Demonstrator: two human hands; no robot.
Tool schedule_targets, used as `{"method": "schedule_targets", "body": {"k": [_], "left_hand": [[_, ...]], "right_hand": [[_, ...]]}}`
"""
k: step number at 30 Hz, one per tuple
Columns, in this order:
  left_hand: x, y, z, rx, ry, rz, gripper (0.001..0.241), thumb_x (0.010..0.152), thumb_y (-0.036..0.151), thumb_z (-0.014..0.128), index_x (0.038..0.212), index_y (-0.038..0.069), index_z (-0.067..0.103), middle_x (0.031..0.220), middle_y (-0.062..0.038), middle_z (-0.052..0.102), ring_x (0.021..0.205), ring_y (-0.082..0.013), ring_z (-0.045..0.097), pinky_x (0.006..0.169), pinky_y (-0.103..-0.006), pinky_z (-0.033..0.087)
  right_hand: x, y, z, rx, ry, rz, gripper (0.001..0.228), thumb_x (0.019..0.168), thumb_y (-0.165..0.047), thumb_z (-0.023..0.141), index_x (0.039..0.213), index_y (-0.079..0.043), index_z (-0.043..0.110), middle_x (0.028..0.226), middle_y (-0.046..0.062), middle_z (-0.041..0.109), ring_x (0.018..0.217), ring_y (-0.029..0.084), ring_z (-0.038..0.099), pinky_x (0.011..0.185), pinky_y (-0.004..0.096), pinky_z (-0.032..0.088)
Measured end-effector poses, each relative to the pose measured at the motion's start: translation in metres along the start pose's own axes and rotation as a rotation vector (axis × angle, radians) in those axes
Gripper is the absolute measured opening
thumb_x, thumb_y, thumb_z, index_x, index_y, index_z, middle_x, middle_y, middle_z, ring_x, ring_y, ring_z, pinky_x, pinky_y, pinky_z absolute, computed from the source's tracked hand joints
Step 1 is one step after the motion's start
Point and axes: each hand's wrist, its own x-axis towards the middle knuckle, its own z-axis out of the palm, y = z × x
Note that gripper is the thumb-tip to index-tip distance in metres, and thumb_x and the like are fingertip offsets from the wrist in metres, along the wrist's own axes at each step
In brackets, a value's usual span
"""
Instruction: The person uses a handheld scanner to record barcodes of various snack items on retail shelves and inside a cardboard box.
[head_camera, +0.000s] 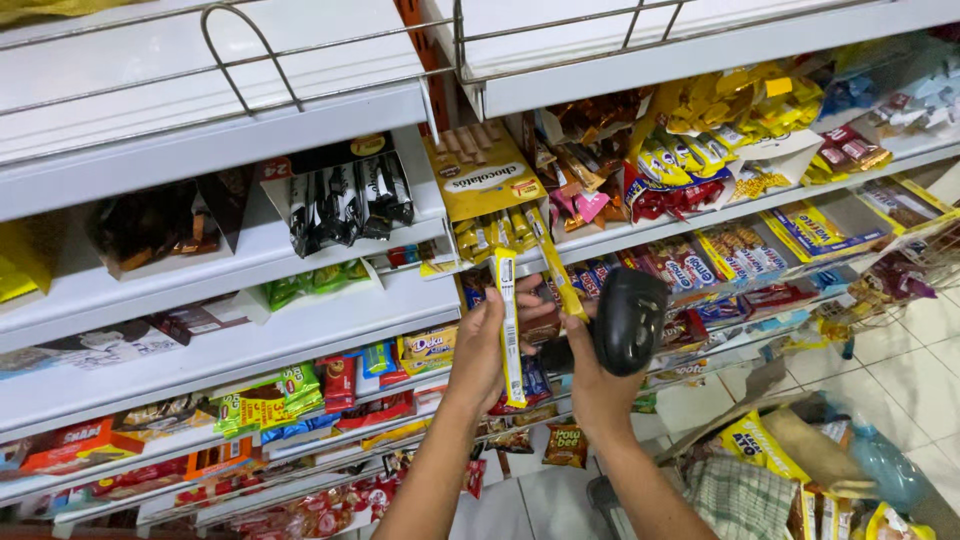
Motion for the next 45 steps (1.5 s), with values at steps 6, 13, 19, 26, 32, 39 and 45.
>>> {"method": "schedule_targets", "body": {"k": [6,13,19,26,32,39,45], "left_hand": [[0.002,-0.010,-0.007,-0.058,0.079,-0.008,0.057,0.105,0.052,0.039,0.109,0.003,0.068,0.121,-0.010,0.069,0.101,-0.0176,0.071,0.068,-0.0290,0.056],[-0.007,-0.018,-0.016,-0.104,0.152,-0.058,0.059,0.104,0.052,0.041,0.107,0.000,0.069,0.084,-0.008,0.069,0.078,-0.0147,0.068,0.064,-0.0277,0.054],[-0.014,-0.016,-0.013,-0.188,0.104,-0.066,0.060,0.108,0.052,0.041,0.107,-0.002,0.066,0.068,0.000,0.048,0.054,-0.0092,0.045,0.048,-0.0245,0.038],[-0.024,-0.016,0.003,-0.325,-0.040,-0.075,0.040,0.104,0.030,0.047,0.121,0.001,0.068,0.087,-0.002,0.057,0.075,-0.0112,0.055,0.068,-0.0255,0.048],[-0.022,-0.051,0.039,-0.137,-0.007,0.047,0.024,0.098,0.005,0.066,0.120,0.003,0.059,0.110,-0.001,0.063,0.104,-0.0075,0.061,0.091,-0.0262,0.052],[-0.001,-0.058,0.091,-0.011,-0.115,0.050,0.027,0.094,0.004,0.071,0.117,0.004,0.055,0.105,0.000,0.063,0.094,-0.0071,0.061,0.083,-0.0242,0.052],[0.042,-0.055,0.138,0.142,-0.052,0.177,0.030,0.094,0.009,0.078,0.113,0.003,0.055,0.097,0.000,0.060,0.087,-0.0072,0.059,0.077,-0.0231,0.051]], "right_hand": [[0.041,0.009,0.023,-0.042,-0.066,0.259,0.025,0.090,-0.011,0.080,0.110,-0.001,0.070,0.101,0.007,0.073,0.088,0.013,0.069,0.078,0.029,0.055],[0.031,0.041,0.018,0.387,0.049,0.053,0.033,0.096,-0.008,0.071,0.126,-0.003,0.059,0.114,0.006,0.066,0.107,0.015,0.063,0.094,0.033,0.052],[0.058,0.048,0.034,0.670,-0.133,0.085,0.019,0.101,-0.006,0.064,0.118,-0.001,0.059,0.110,0.014,0.066,0.102,0.023,0.067,0.093,0.038,0.055],[0.023,0.058,-0.014,0.508,-0.160,0.215,0.023,0.101,-0.007,0.066,0.122,0.002,0.064,0.108,0.013,0.068,0.096,0.020,0.067,0.087,0.035,0.054],[-0.032,0.075,-0.086,0.204,-0.126,0.216,0.027,0.090,-0.004,0.071,0.117,0.000,0.065,0.106,0.010,0.070,0.093,0.017,0.069,0.081,0.034,0.058],[-0.047,0.061,-0.138,0.091,-0.090,0.218,0.038,0.082,0.002,0.077,0.118,0.001,0.063,0.107,0.009,0.069,0.097,0.017,0.067,0.087,0.033,0.055],[-0.008,0.033,-0.160,-0.023,-0.189,-0.064,0.036,0.084,0.002,0.073,0.118,-0.002,0.062,0.112,0.007,0.066,0.104,0.017,0.064,0.092,0.032,0.052]]}}
